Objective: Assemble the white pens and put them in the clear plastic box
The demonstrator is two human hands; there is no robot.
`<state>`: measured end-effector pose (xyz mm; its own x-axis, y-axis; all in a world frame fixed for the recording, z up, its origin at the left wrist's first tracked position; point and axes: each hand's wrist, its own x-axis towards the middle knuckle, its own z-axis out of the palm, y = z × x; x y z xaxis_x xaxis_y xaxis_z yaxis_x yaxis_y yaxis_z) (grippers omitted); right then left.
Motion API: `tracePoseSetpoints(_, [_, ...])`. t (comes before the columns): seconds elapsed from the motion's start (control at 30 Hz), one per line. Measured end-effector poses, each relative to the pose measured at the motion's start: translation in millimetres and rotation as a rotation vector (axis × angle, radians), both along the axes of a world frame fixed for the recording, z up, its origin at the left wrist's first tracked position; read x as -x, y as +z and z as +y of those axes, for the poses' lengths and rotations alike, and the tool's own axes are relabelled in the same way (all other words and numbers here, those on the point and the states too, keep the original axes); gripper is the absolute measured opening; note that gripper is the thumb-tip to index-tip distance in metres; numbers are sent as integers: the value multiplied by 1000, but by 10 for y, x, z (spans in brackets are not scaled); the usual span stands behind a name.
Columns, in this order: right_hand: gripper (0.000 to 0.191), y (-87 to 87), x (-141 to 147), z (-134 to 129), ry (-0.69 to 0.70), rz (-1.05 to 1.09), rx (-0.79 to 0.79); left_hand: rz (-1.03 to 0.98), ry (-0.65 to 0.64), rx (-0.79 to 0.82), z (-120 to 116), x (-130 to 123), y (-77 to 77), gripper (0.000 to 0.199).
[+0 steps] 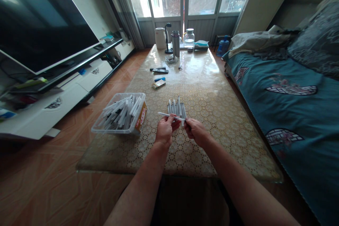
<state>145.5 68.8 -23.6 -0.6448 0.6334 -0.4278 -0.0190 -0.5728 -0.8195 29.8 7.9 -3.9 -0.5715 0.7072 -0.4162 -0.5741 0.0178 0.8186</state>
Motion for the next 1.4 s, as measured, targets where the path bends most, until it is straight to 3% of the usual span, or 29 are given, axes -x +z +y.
tracePoseSetpoints(0.23, [30,69,-1,-4,-18,85,123,14,-14,-3,-11,-2,1,20])
tracePoseSetpoints(0.33, [34,51,-7,7,21,43,89,16,-20,-8,-7,-10,-8,20])
tracePoseSetpoints(0.57, [12,127,-49,23,33,46,95,8,166,9,30,51,-27,17])
tracePoseSetpoints(0.7, [8,136,-72,60,63,-46,198,-31,231,-24,52,55,-38,15])
tracePoseSetpoints(0.8, [8,138,-163,169,95,-152,184,-64,330,-70,59,81,-28,13])
tracePoseSetpoints(1.0, [15,205,-397,425,-159,-194,60,-91,534,-141,43,151,8,8])
tracePoseSetpoints(1.1, [15,202,-319,320,-167,-110,44,-114,413,-116,50,41,2,11])
tracePoseSetpoints(1.23, [14,167,-121,46,21,-36,-9,-135,108,-113,87,-165,-32,23])
tracePoseSetpoints(1.33, [12,160,-95,-7,187,-60,-28,-136,88,-113,110,-212,-51,12])
tracePoseSetpoints(1.4, [12,164,-135,52,171,-89,-54,-165,116,-78,111,-193,-53,7])
